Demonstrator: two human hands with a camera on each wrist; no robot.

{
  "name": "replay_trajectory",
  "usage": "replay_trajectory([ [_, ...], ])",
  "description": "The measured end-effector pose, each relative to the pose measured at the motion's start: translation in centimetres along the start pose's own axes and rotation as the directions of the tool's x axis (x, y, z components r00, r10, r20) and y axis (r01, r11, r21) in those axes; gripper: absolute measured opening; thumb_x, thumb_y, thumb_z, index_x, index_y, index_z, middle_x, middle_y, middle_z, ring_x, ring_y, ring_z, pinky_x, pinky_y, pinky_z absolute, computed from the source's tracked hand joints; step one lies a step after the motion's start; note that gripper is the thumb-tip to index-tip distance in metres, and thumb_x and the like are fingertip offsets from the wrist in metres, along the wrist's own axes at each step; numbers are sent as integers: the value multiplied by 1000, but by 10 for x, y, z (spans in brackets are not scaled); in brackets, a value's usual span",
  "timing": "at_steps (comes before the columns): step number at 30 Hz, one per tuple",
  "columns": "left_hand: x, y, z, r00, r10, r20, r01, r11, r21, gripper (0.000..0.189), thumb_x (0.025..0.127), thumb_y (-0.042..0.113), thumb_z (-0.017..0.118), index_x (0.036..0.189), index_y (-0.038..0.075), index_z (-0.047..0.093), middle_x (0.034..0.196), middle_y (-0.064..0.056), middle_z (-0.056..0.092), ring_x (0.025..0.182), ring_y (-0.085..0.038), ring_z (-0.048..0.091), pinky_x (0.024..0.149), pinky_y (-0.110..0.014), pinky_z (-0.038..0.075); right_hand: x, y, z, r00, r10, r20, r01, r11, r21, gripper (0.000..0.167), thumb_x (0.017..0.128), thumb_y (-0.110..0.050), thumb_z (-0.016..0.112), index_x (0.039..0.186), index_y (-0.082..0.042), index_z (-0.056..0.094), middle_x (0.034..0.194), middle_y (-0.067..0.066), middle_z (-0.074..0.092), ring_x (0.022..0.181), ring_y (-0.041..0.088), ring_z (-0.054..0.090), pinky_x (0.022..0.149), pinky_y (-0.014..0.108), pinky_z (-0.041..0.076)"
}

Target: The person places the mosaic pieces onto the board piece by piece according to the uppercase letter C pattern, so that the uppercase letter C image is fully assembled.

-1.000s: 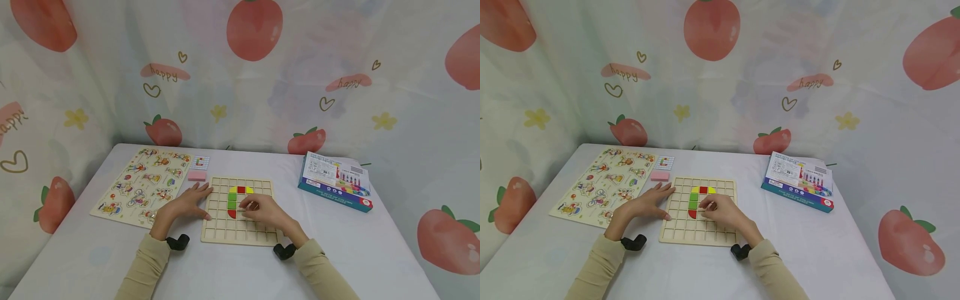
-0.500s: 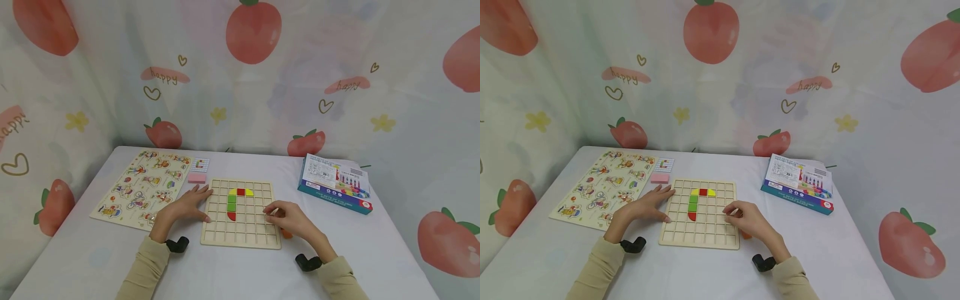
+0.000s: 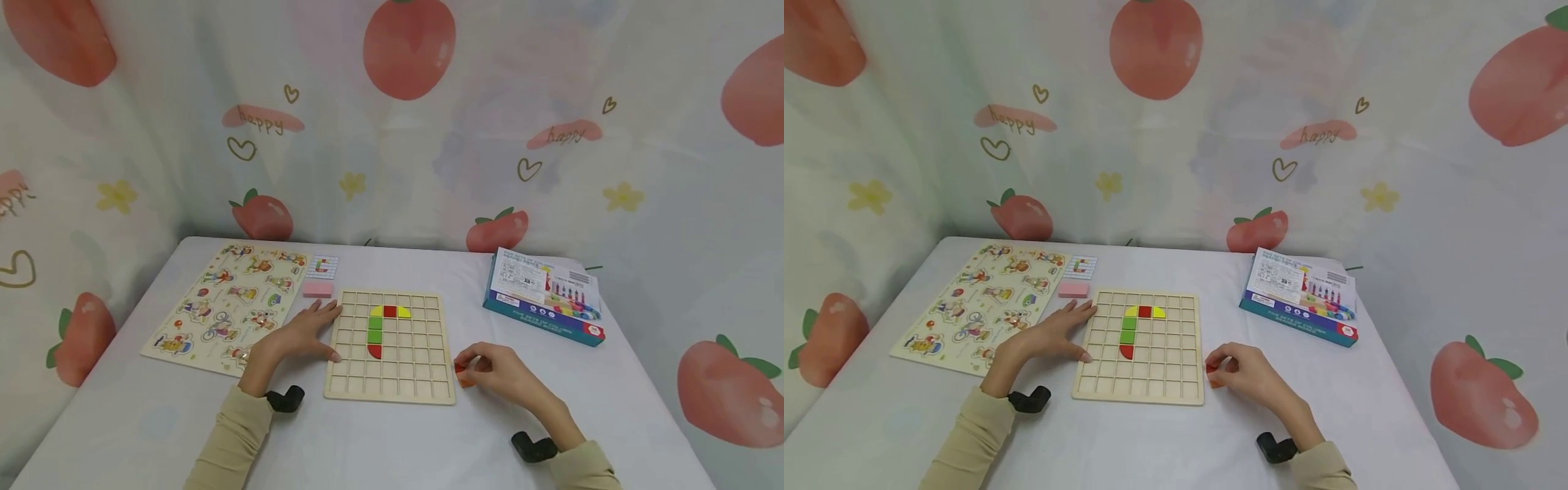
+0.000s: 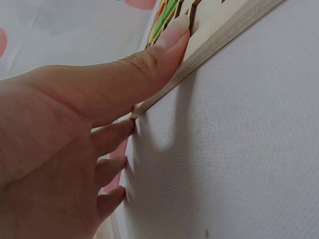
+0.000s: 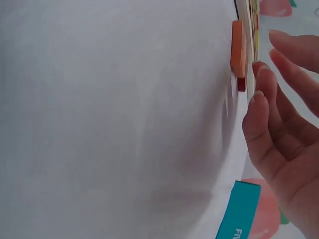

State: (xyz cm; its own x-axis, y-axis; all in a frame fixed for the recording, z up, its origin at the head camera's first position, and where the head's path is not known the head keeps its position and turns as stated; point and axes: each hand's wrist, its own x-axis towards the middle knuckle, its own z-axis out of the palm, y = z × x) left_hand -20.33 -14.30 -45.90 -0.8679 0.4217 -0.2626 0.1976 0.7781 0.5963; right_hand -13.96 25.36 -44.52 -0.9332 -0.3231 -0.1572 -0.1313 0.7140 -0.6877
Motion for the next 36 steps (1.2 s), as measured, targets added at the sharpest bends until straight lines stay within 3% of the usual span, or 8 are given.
replay_trajectory([
  [5, -2, 1, -2, 1000, 2, 2, -2, 1000, -5, 101, 81, 32, 88, 162, 9, 32, 172, -11, 19, 160, -42, 5, 127, -63, 10, -4, 4, 0, 1000, -19, 24, 19, 1000, -8, 20, 88, -11, 78, 108, -11, 76, 109, 4, 73, 82, 17, 54, 66, 20, 47],
  [16, -2, -1, -2, 1000, 3, 2, -3, 1000, -6, 101, 81, 31, 88, 163, 11, 31, 173, -9, 19, 160, -40, 4, 128, -62, 10, -4, 7, 3, 992, -104, 78, 110, 992, -70, 25, 85, -8, 81, 110, -8, 73, 95, -1, 64, 78, 15, 54, 64, 19, 46],
  [25, 2, -5, 0, 1000, 16, -9, -16, 1000, 8, 102, 80, 34, 88, 162, 9, 31, 172, -11, 20, 159, -43, 7, 127, -64, 12, -3, 3, 4, 993, -83, 88, 94, 987, -127, 23, 83, -8, 83, 104, -7, 73, 89, -1, 58, 79, 15, 52, 64, 20, 44],
  [36, 2, -4, 0, 1000, 4, 4, -4, 1000, -12, 103, 81, 33, 88, 163, 10, 30, 173, -10, 18, 160, -42, 4, 127, -63, 10, -1, 2, 5, 994, -28, 101, 37, 996, -87, 18, 88, -11, 80, 102, -11, 68, 84, -3, 59, 80, 15, 54, 66, 19, 47],
])
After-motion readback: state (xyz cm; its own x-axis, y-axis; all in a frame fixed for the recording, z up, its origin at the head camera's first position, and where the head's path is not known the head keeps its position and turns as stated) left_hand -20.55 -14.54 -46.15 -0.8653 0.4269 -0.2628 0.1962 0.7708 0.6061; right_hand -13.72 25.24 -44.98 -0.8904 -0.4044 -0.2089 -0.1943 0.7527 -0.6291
